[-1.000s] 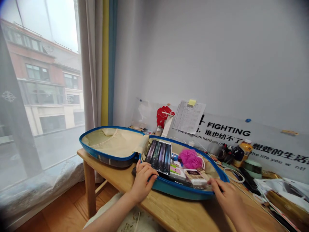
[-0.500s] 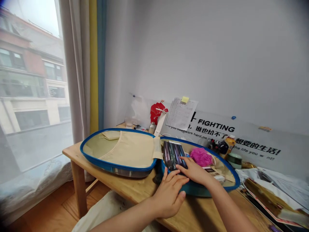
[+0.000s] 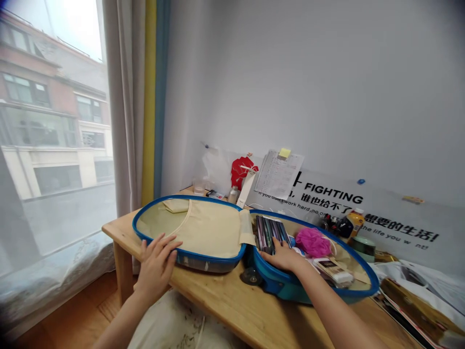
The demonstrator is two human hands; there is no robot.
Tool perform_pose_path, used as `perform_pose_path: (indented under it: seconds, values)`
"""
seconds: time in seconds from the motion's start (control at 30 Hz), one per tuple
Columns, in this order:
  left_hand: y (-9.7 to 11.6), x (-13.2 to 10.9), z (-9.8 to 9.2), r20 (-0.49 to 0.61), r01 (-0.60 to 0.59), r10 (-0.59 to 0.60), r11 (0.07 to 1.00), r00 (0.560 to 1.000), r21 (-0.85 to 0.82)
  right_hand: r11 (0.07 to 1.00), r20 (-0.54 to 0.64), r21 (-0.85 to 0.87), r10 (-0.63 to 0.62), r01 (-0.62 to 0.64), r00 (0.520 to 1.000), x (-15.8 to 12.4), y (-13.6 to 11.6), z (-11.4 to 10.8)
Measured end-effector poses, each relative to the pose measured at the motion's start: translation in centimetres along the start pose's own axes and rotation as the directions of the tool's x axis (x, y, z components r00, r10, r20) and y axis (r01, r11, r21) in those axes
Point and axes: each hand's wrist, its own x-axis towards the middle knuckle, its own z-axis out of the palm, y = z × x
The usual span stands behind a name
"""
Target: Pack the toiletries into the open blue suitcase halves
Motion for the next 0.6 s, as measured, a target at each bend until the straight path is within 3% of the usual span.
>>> perform_pose_path:
  seconds: [0.1, 0.23, 0.33, 0.47, 0.6]
  values:
    - [-3.5, 1.0, -0.4, -0.004, -0.035, 0.036, 0.999, 0.999, 0.038, 0.999, 0.004, 0.009, 0.046, -0.046, 0.999, 0.4, -0.1, 0.2]
    - [-6.0, 1.3, -0.2, 0.01, -0.148, 0.148, 0.988, 0.989, 0.044, 0.995, 0.021, 0.028, 0.09, -0.091, 0.996, 1.2, 0.3, 0.6]
    - [-6.4, 0.8, 0.3, -0.009, -0.189, 0.19, 0.981, 0.982, 0.048, 0.994, 0.018, 0.043, 0.096, -0.097, 0.995, 1.6, 0.5, 0.8]
    - [-6.0, 0.3, 0.8, -0.076, -0.156, 0.159, 0.987, 0.984, 0.042, 0.994, -0.026, 0.06, 0.096, -0.095, 0.995, 1.7, 0.8, 1.1]
    - [-5.8, 0.0, 1.0, -0.063, -0.121, 0.122, 0.993, 0.991, 0.019, 0.989, -0.12, 0.1, 0.122, -0.11, 0.985, 2.2, 1.5, 1.7]
